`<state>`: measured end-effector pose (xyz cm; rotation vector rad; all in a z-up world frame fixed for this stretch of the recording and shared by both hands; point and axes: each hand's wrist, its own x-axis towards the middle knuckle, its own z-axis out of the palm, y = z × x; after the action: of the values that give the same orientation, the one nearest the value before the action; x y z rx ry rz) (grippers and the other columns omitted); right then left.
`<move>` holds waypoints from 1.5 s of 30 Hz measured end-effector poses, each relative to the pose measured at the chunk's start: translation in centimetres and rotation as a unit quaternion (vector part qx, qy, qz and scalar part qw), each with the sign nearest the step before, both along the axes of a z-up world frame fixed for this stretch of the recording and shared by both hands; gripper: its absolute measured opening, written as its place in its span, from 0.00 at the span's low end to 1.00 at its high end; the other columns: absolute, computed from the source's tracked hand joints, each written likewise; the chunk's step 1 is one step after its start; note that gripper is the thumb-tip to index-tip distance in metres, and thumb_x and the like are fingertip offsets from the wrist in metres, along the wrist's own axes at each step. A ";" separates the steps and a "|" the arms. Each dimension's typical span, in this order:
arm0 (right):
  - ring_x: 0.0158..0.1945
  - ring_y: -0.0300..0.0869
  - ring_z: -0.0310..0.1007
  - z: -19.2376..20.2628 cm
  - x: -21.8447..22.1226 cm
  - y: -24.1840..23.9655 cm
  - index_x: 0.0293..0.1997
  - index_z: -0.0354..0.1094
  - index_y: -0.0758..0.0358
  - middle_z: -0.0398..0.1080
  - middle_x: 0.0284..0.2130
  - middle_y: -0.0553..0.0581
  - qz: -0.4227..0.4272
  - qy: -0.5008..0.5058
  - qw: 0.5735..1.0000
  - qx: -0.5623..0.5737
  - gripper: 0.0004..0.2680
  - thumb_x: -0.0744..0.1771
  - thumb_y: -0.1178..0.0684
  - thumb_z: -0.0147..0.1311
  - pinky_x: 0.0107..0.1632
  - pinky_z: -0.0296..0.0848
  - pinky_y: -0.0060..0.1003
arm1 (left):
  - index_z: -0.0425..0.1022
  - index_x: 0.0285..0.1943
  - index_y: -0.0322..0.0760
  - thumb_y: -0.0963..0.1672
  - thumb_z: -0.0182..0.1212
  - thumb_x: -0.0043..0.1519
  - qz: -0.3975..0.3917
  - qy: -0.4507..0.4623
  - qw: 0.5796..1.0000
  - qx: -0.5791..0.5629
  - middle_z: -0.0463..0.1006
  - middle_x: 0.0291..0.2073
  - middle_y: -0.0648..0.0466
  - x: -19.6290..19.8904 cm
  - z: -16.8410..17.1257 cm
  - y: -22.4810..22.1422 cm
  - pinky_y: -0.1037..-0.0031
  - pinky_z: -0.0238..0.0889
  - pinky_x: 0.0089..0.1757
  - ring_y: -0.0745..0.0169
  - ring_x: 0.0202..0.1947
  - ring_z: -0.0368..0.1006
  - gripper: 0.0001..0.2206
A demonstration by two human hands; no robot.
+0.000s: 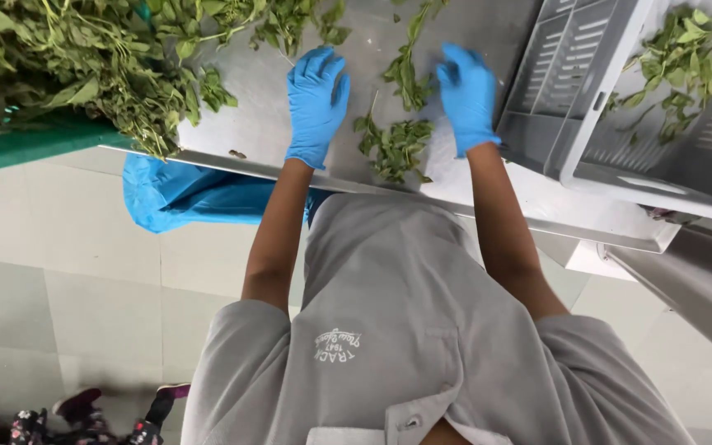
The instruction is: Sorting and picking leafy greens from stems into a container.
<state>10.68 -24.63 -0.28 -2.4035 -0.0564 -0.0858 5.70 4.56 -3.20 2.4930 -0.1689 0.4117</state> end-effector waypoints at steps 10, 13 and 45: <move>0.46 0.53 0.71 1.7 2.9 2.0 0.39 0.74 0.57 0.72 0.41 0.55 0.248 -0.192 0.944 -0.106 0.07 0.62 0.61 0.67 0.49 0.69 0.48 | 0.78 0.53 0.40 0.40 0.68 0.62 0.087 0.007 0.994 -0.064 0.78 0.54 0.46 -3.8 2.9 0.0 0.58 0.64 0.53 0.43 0.52 0.73 0.12; 0.42 0.47 0.72 3.4 -0.5 1.5 0.44 0.75 0.61 0.73 0.38 0.55 0.154 -0.114 0.981 0.037 0.07 0.66 0.62 0.68 0.48 0.71 0.41 | 0.79 0.54 0.40 0.40 0.70 0.61 0.080 0.022 0.984 -0.157 0.79 0.52 0.47 -5.3 5.0 -0.7 0.62 0.68 0.52 0.47 0.50 0.75 0.12; 0.38 0.59 0.76 0.8 -12.8 -2.7 0.69 0.52 0.68 0.74 0.35 0.65 0.081 0.287 0.950 -0.094 0.35 0.60 0.43 0.74 0.43 0.74 0.51 | 0.64 0.68 0.36 0.43 0.74 0.53 -0.019 0.176 0.978 -0.107 0.74 0.53 0.37 -8.0 -0.8 -4.7 0.55 0.68 0.46 0.34 0.47 0.74 0.33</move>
<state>-2.14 -27.35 0.56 -2.5074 0.0110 0.7225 -2.25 -0.15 -3.95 2.3004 -0.0256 -0.0319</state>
